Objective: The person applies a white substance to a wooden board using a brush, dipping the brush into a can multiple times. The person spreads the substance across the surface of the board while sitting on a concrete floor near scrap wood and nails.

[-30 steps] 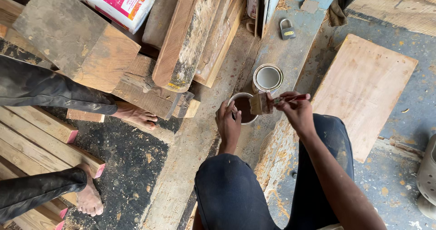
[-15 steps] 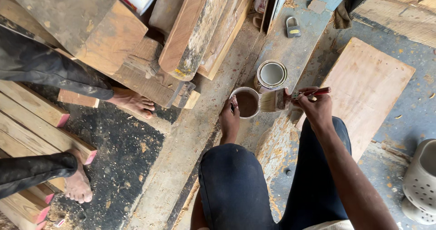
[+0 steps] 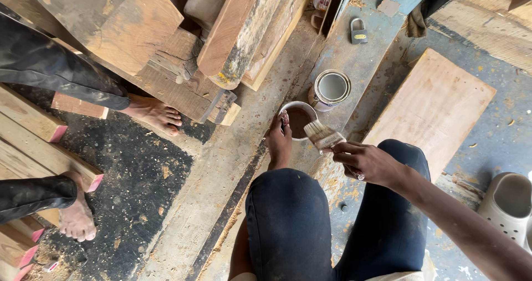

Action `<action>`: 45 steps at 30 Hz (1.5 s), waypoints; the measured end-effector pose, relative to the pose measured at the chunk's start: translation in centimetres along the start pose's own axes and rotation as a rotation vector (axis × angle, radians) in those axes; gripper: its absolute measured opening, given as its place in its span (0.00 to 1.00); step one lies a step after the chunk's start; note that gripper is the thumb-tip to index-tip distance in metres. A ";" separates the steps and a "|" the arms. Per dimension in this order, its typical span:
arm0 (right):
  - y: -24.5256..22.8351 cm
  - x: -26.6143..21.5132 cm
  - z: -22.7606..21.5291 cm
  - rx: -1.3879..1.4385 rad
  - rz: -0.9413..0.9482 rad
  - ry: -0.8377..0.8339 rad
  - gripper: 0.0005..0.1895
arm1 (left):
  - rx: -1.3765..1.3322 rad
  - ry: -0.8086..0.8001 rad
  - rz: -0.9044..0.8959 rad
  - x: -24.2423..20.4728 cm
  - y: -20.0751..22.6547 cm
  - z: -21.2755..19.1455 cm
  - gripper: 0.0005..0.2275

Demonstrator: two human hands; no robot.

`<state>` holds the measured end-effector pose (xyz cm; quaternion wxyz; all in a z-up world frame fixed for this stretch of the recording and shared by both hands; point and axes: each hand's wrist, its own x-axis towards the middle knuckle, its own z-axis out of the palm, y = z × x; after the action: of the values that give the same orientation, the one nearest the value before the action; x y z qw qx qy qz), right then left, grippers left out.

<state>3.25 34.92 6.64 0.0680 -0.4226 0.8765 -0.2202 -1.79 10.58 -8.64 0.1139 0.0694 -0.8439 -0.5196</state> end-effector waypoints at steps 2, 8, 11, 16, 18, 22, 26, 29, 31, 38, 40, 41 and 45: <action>-0.2 -1.1 -0.8 0.099 0.085 0.013 0.15 | -0.088 0.011 0.004 -0.3 0.2 -0.2 0.14; 1.2 -0.4 -1.2 0.753 0.457 0.423 0.13 | -0.120 0.047 0.071 0.5 1.1 -0.6 0.13; 2.6 0.5 -0.1 0.819 0.586 0.451 0.14 | -0.022 0.038 0.029 1.6 1.7 -0.3 0.11; 5.2 -0.1 -0.1 0.761 0.718 0.451 0.14 | -0.064 0.035 0.046 3.6 1.9 -0.4 0.11; 5.7 -1.6 -0.8 0.727 0.614 0.495 0.12 | -0.025 -0.018 -0.024 3.5 1.6 -0.5 0.11; 7.6 -2.2 -4.1 0.991 0.662 0.733 0.09 | -0.018 0.045 0.005 4.5 1.2 -0.4 0.14; 10.5 -0.4 -6.9 1.017 0.702 0.822 0.09 | -0.033 0.081 -0.047 4.2 0.8 0.3 0.16; 12.4 2.0 -7.7 0.804 0.698 0.664 0.09 | 0.003 0.091 -0.102 3.7 1.2 0.9 0.16; 12.8 3.7 -7.2 0.574 0.705 0.528 0.09 | -0.010 0.097 -0.104 3.2 1.5 0.9 0.15; 11.6 7.2 -5.4 0.205 0.611 0.432 0.12 | -0.021 0.134 -0.066 3.2 2.5 0.4 0.15; 11.3 7.1 -5.3 0.231 0.606 0.461 0.12 | -0.029 0.143 -0.067 3.2 2.6 0.5 0.15; 11.2 7.1 -5.3 0.242 0.615 0.473 0.12 | -0.033 0.141 -0.059 3.2 2.6 0.5 0.15; 10.9 6.5 -5.3 0.217 0.678 0.465 0.11 | -0.067 0.149 0.018 2.7 2.6 0.4 0.15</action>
<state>-10.27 37.57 6.93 -0.0188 -0.0401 0.9296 -0.3660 -4.46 11.47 -6.15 0.1834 0.0963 -0.8159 -0.5398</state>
